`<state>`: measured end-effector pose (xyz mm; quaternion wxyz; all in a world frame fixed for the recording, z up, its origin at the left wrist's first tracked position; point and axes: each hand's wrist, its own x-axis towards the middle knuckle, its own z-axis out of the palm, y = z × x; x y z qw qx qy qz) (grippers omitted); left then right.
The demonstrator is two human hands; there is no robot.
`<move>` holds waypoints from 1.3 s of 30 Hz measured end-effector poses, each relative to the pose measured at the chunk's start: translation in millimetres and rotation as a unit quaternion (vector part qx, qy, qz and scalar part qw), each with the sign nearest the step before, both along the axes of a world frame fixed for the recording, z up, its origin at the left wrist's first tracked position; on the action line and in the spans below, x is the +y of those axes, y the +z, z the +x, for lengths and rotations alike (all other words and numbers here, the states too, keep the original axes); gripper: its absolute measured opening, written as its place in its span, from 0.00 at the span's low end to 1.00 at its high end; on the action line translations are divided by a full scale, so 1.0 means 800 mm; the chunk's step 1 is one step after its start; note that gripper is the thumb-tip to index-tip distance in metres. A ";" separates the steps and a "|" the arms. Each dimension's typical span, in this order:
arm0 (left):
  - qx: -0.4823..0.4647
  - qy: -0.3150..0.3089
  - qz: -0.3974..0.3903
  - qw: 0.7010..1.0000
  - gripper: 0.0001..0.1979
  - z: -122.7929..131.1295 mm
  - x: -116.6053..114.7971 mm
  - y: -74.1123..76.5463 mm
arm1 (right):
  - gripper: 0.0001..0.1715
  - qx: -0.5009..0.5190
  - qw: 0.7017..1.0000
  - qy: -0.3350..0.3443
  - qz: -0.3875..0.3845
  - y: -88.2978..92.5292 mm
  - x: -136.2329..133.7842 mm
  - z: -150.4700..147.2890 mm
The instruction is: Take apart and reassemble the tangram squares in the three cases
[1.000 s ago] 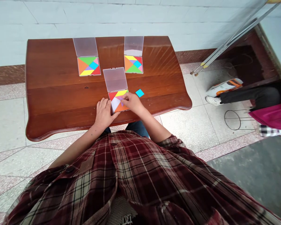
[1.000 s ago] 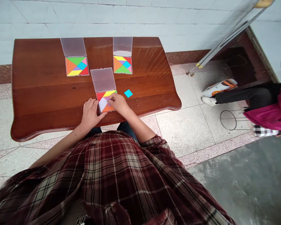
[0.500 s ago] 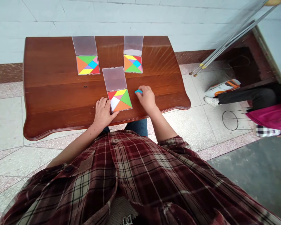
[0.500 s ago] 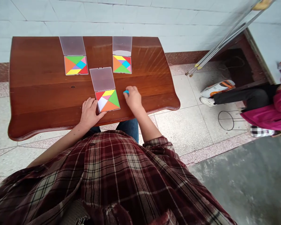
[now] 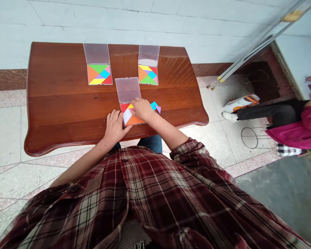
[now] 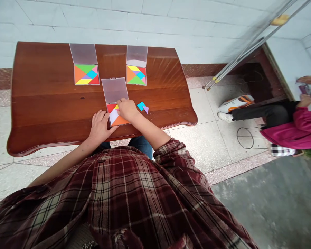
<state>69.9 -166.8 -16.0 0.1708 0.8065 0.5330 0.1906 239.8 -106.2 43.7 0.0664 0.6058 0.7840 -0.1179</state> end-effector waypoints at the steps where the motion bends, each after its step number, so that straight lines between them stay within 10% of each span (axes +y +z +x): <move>1: -0.001 -0.001 -0.001 1.000 0.32 0.000 0.000 -0.001 | 0.20 -0.007 1.000 0.013 0.006 -0.002 -0.001 -0.001; 30: 0.034 0.002 -0.003 0.999 0.33 0.001 -0.001 0.003 | 0.23 -0.098 0.993 0.051 0.029 -0.005 -0.013 -0.023; 39: 0.026 -0.001 0.006 1.000 0.32 0.002 -0.003 0.003 | 0.19 0.022 0.999 0.017 -0.044 0.003 0.016 0.015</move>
